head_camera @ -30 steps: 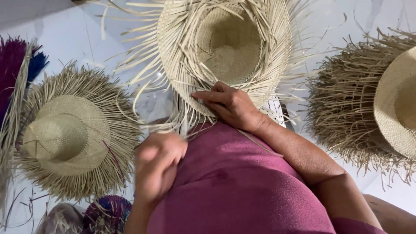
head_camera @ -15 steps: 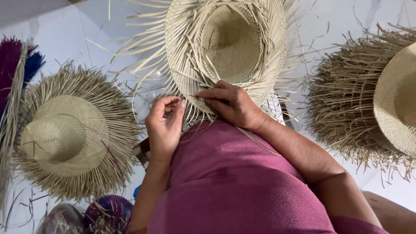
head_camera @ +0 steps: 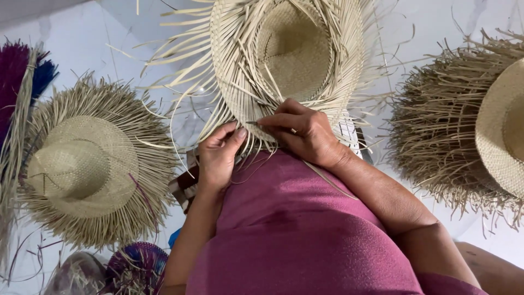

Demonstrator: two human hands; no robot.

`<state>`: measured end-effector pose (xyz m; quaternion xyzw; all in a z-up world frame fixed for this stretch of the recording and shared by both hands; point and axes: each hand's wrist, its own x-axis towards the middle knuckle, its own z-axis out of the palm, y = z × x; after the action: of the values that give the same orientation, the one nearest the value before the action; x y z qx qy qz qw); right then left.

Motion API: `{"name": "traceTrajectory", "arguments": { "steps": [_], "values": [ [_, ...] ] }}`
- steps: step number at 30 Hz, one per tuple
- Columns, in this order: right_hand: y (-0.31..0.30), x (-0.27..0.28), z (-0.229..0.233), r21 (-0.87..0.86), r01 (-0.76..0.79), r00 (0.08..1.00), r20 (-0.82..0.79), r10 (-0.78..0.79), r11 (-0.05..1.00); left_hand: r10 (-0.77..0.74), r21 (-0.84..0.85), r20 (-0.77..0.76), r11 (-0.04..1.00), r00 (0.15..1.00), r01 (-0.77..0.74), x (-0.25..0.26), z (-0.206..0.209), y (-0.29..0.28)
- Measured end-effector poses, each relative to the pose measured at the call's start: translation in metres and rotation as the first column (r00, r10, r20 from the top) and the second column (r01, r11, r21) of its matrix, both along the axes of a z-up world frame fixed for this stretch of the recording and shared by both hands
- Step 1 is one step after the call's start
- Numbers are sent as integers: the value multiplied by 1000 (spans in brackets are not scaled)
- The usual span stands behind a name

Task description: A person is weaving a straw hat by hand, interlacing dried strands to form the brim.

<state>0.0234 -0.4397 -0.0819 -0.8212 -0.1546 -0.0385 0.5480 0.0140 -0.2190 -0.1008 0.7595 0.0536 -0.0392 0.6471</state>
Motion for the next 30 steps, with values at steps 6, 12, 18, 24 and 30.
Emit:
{"name": "traceTrajectory", "arguments": {
  "steps": [6, 12, 18, 24, 30],
  "values": [
    [-2, -3, 6, 65, -28, 999, 22, 26, 998, 51, -8, -19, 999, 999, -51, -8, 3, 1],
    [0, 0, -1, 52, -34, 999, 44, 31, 998, 55, -122, -97, 990, 994, -67, 5, 7, -6],
    [-7, -2, 14, -249, -37, 993, 98, 64, 968, 101, -72, -81, 992, 992, -107, 0, -5, -8],
    [-3, -5, 2, 29, -51, 999, 3, 51, 998, 33, -53, -141, 998, 989, -41, 0, 7, -4],
    [-1, -5, 1, 62, -26, 1000, -16, 27, 998, 26, 24, -86, 999, 996, -24, -2, 14, -7]
  ]
}}
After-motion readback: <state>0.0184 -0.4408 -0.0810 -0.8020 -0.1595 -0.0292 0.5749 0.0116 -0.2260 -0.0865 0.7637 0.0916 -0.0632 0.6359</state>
